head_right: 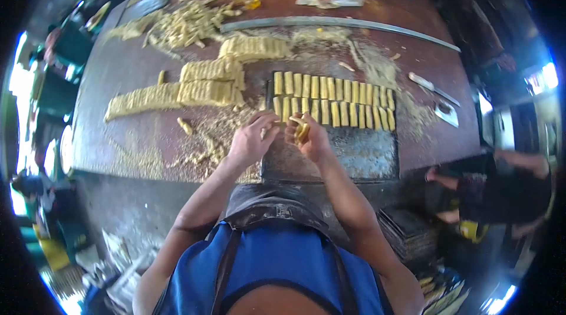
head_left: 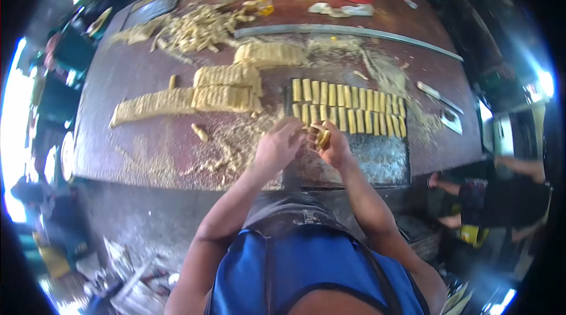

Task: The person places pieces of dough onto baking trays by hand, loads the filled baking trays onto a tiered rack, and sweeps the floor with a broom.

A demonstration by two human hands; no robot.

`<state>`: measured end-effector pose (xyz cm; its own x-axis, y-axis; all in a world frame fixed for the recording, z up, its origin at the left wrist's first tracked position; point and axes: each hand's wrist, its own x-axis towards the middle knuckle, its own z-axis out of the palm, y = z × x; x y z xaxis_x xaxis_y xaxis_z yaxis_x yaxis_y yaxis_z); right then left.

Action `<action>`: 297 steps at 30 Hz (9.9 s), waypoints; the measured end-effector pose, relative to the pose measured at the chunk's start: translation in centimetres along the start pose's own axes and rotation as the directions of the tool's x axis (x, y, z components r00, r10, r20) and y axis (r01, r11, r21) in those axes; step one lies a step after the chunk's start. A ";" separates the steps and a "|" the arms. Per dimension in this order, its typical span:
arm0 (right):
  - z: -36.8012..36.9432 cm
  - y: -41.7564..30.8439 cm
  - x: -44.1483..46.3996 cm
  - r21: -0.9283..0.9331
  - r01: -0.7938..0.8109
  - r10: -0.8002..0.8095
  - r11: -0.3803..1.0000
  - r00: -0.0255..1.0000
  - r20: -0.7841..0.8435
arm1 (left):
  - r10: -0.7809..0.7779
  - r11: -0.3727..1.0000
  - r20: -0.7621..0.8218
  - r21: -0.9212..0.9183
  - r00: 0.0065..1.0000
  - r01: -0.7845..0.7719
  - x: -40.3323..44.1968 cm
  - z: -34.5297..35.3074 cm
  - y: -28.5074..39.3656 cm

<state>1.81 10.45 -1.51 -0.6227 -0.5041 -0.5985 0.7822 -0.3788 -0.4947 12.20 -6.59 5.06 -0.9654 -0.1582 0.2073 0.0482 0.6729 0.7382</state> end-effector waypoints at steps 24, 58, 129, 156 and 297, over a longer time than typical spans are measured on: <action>14.8 6.3 10.1 -0.972 0.162 -0.426 0.170 0.902 0.076 | -0.472 0.868 0.137 -0.104 0.871 0.486 -1.9 -17.5 -20.8; 23.4 8.2 12.5 -0.803 0.210 -0.052 -0.557 0.957 0.286 | -0.389 0.743 0.390 0.669 0.834 0.033 7.3 -22.2 -26.3; 13.5 11.3 4.8 -0.997 -0.065 -0.271 -0.052 0.961 -0.048 | 0.015 0.959 0.381 0.255 0.925 -0.120 -2.8 -10.6 -16.3; -1.1 0.1 -1.0 -0.986 0.034 -0.492 -0.161 0.864 0.110 | -0.055 0.940 0.230 0.339 0.972 -0.028 -0.9 4.0 -2.7; 16.5 12.4 4.9 -0.979 -0.131 -0.097 0.154 0.984 -0.147 | 0.089 0.950 0.128 0.288 0.988 -0.123 -4.4 -10.3 -16.8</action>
<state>8.76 -9.54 -0.17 -0.6922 -0.3456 -0.6336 0.1793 0.7680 -0.6149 18.32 -24.66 -1.66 -0.9821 -0.0037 0.1884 0.0909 0.8666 0.4907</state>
